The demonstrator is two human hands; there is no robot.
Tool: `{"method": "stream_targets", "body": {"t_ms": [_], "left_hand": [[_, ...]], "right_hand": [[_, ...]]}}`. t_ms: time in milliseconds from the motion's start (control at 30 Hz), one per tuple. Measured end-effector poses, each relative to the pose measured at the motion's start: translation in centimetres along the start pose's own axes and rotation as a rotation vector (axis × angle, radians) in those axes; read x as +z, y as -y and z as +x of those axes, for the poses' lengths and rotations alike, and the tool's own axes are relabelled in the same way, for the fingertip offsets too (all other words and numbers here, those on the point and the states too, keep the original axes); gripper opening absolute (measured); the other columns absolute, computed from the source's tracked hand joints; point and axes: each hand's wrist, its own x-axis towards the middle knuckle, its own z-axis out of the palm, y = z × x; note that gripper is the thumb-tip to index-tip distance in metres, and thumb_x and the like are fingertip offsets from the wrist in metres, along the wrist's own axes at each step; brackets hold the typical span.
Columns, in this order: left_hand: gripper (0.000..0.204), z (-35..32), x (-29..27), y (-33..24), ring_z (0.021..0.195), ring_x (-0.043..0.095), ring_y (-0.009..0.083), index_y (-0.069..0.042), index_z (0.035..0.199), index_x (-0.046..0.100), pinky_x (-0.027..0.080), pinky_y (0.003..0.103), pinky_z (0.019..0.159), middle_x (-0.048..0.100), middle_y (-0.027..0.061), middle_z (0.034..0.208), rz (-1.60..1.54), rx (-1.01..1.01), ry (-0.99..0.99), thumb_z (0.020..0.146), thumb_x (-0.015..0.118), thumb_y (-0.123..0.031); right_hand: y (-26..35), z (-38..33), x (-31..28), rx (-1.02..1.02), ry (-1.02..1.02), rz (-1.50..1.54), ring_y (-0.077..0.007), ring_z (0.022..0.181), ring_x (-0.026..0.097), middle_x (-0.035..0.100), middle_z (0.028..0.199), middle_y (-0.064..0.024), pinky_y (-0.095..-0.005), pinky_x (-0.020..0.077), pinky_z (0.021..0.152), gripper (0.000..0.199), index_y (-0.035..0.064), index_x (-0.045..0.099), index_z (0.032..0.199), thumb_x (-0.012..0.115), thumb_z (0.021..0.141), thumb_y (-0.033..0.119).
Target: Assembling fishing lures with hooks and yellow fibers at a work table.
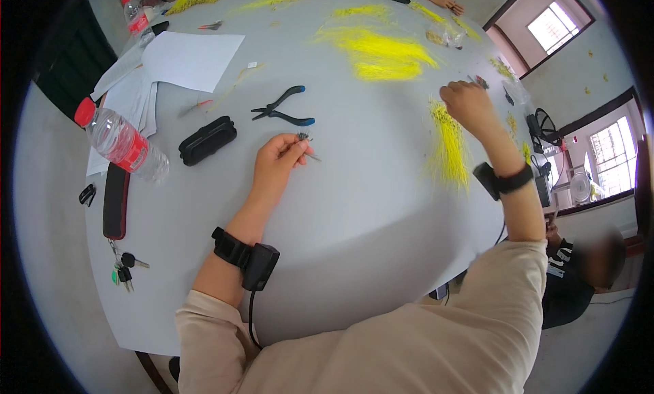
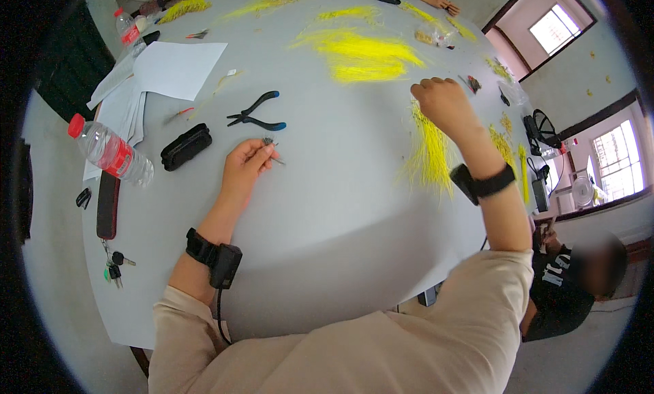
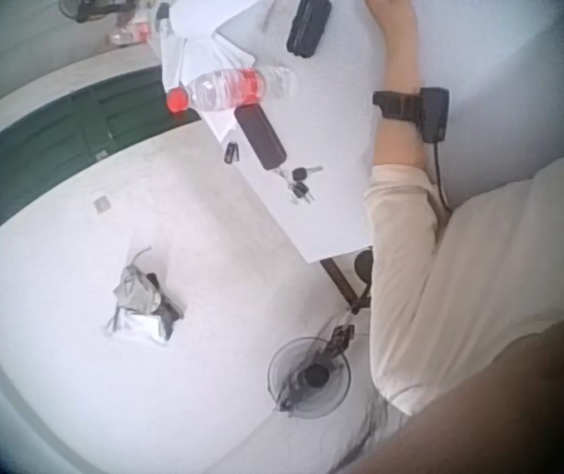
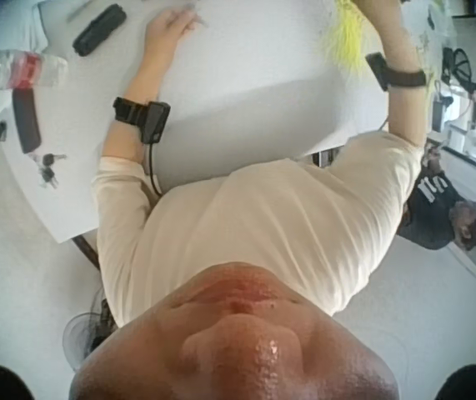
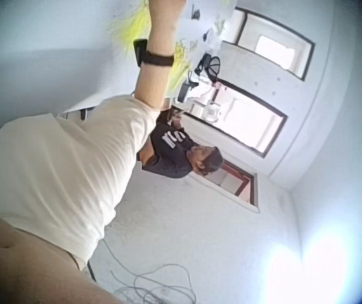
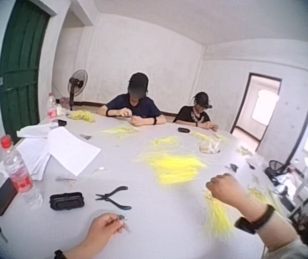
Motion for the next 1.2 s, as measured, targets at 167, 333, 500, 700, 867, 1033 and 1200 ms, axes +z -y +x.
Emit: {"method": "stream_targets", "body": {"t_ms": [167, 333, 500, 700, 867, 1033, 1200], "left_hand": [[0.009, -0.2, 0.1, -0.1, 0.068, 0.048, 0.0046, -0.006, 0.087, 0.059, 0.040, 0.018, 0.064, 0.060, 0.0011, 0.080, -0.071, -0.010, -0.013, 0.086, 0.059, -0.015], [0.010, -0.1, -0.1, 0.0, 0.068, 0.047, 0.0050, -0.006, 0.087, 0.059, 0.039, 0.018, 0.063, 0.060, 0.0018, 0.081, -0.103, 0.011, -0.012, 0.085, 0.059, -0.015], [0.010, -0.1, 0.0, 0.1, 0.068, 0.047, 0.0049, -0.005, 0.088, 0.059, 0.039, 0.017, 0.064, 0.060, 0.0026, 0.082, -0.126, 0.006, -0.027, 0.085, 0.060, -0.015], [0.013, 0.1, -0.2, 0.1, 0.069, 0.048, 0.0049, -0.005, 0.091, 0.058, 0.041, 0.017, 0.067, 0.060, 0.0030, 0.083, -0.132, -0.012, -0.006, 0.085, 0.061, -0.016], [0.013, 0.2, -0.4, 0.3, 0.069, 0.048, 0.0048, -0.005, 0.092, 0.058, 0.041, 0.017, 0.067, 0.061, 0.0028, 0.083, -0.149, 0.015, 0.019, 0.085, 0.060, -0.016], [0.012, 0.3, -0.2, 0.4, 0.069, 0.048, 0.0045, -0.005, 0.091, 0.059, 0.041, 0.018, 0.067, 0.061, 0.0024, 0.083, -0.139, -0.006, 0.028, 0.085, 0.060, -0.016], [0.011, 0.1, -0.1, 0.4, 0.068, 0.048, 0.0041, -0.006, 0.090, 0.059, 0.041, 0.018, 0.066, 0.061, 0.0025, 0.083, -0.107, 0.007, -0.014, 0.085, 0.060, -0.015]], "right_hand": [[2.6, -4.7, -8.9, -0.239, -0.188, -0.051, -0.0198, 0.076, 0.056, 0.056, 0.075, -0.0031, -0.0315, 0.0442, 0.069, 0.013, 0.0086, 0.054, 0.079, 0.059, 0.067, 0.007], [5.9, -7.4, -14.0, -0.482, -0.427, -0.030, -0.0170, 0.070, 0.053, 0.050, 0.069, -0.0014, -0.0306, 0.0430, 0.064, 0.016, 0.0095, 0.054, 0.080, 0.061, 0.066, 0.010], [8.5, -5.3, -10.4, -0.797, -0.427, 0.127, -0.0162, 0.066, 0.050, 0.046, 0.066, -0.0006, -0.0299, 0.0425, 0.061, 0.016, 0.0097, 0.052, 0.078, 0.060, 0.065, 0.014], [12.0, 1.4, -2.5, -1.024, -0.334, 0.209, -0.0173, 0.070, 0.051, 0.048, 0.068, -0.0016, -0.0296, 0.0428, 0.066, 0.010, 0.0103, 0.054, 0.080, 0.056, 0.070, 0.013], [13.6, 3.0, -0.1, -0.698, -0.307, 0.422, -0.0219, 0.080, 0.057, 0.057, 0.077, -0.0052, -0.0327, 0.0449, 0.070, 0.016, 0.0084, 0.059, 0.089, 0.056, 0.073, 0.011], [15.1, 0.1, 0.3, 0.066, 0.073, 0.994, -0.0317, 0.078, 0.059, 0.062, 0.079, -0.0130, -0.0379, 0.0471, 0.069, 0.014, 0.0024, 0.061, 0.082, 0.057, 0.073, 0.013], [17.8, -1.0, 0.8, 0.146, 0.110, 1.000, -0.0334, 0.069, 0.059, 0.061, 0.073, -0.0162, -0.0399, 0.0478, 0.065, 0.018, 0.0021, 0.060, 0.074, 0.060, 0.071, 0.020]]}}
